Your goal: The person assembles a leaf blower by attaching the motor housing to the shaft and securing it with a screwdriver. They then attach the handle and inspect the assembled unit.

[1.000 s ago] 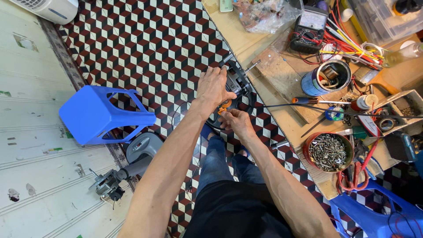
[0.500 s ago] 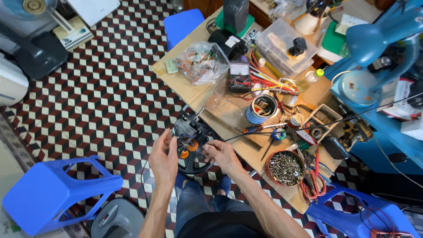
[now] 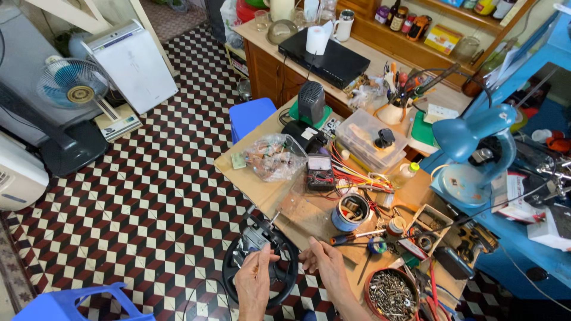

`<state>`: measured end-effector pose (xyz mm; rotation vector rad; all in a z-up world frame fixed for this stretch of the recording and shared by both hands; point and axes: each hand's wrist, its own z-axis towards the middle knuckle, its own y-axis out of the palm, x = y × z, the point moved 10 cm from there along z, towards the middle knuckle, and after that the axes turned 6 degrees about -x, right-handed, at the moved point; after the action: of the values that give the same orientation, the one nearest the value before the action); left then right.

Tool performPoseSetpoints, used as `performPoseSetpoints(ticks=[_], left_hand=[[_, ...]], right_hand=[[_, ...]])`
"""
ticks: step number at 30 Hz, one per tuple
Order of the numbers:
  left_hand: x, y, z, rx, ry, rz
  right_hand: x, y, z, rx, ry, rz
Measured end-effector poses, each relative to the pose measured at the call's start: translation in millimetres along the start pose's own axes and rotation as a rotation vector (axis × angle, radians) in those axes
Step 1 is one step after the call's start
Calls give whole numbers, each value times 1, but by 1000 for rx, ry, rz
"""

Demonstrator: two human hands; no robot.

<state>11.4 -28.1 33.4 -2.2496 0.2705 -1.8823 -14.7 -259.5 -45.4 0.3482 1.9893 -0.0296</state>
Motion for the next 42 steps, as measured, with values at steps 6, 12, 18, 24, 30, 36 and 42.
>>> performPoseSetpoints(ticks=[6, 12, 18, 24, 30, 36, 42], left_hand=[[38, -2, 38, -57, 95, 44], [82, 21, 85, -126, 224, -34], [38, 41, 101, -121, -126, -191], [9, 70, 115, -107, -300, -827], [11, 112, 105, -144, -420, -880], [-53, 108, 71, -37, -557, -1048], [-133, 100, 52, 83, -802, -1103]], right_hand=[[-37, -15, 16, 129, -65, -32], [-31, -31, 17, 223, 47, -3], [-48, -5, 43, 59, 101, -91], [-142, 17, 77, -106, -332, -507], [-122, -58, 237, 7, -159, -170], [-47, -101, 436, 104, 19, 162], [2, -91, 500, 115, 282, 287]])
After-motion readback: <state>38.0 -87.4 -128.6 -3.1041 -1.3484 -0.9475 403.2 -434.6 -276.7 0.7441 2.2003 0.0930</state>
